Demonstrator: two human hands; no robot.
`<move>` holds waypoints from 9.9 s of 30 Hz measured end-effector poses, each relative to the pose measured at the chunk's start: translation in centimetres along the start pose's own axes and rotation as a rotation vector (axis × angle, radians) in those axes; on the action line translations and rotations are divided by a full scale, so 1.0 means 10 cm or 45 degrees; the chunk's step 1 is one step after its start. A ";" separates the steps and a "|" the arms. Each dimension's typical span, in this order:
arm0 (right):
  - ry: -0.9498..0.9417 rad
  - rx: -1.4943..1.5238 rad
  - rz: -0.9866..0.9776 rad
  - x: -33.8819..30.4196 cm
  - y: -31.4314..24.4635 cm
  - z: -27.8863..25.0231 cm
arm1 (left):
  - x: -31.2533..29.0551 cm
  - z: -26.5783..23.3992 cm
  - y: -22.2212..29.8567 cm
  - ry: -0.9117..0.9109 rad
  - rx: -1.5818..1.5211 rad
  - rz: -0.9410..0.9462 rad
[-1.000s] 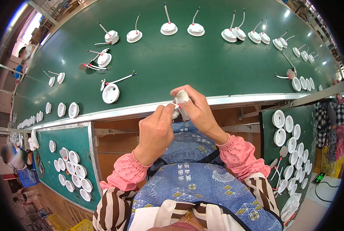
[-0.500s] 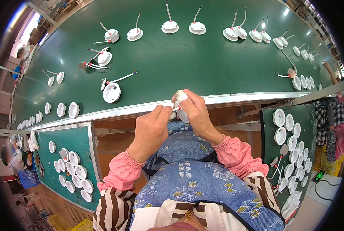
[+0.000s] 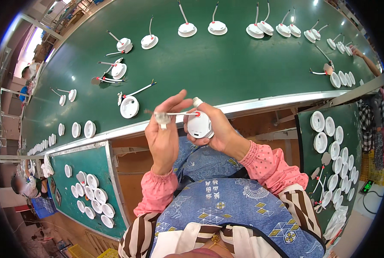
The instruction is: The person picks up a white plastic base and a wire assembly, threads the wire through the base, and presses a small circuit board into the base by hand. They then place the assembled unit onto a green conveyor belt and repeat the process.
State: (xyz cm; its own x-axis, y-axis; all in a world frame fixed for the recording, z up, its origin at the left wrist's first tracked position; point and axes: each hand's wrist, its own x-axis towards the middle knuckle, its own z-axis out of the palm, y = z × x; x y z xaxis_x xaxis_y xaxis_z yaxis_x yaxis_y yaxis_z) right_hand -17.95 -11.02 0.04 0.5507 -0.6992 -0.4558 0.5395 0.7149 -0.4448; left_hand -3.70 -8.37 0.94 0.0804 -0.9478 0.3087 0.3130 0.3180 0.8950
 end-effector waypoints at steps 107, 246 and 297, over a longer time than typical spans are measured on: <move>-0.211 -0.506 -0.036 -0.21 -0.49 -0.49 | 0.05 -0.19 -0.01 -0.587 0.279 -0.811; -0.334 -2.319 -1.251 -0.43 -0.48 -0.25 | 0.05 -0.36 -0.13 -0.803 0.891 -0.212; -0.247 -1.896 -1.112 -0.29 -0.31 -0.18 | -0.28 -0.33 -0.12 -0.425 0.653 -0.307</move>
State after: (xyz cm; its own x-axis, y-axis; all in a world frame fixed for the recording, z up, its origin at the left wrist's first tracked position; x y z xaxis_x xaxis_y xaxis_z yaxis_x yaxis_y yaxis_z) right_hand -22.35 -11.23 1.33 0.5631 -0.7585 0.3280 -0.2440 -0.5318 -0.8110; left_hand -1.15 -6.18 -2.03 -0.2596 -0.9615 0.0896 -0.2121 0.1473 0.9661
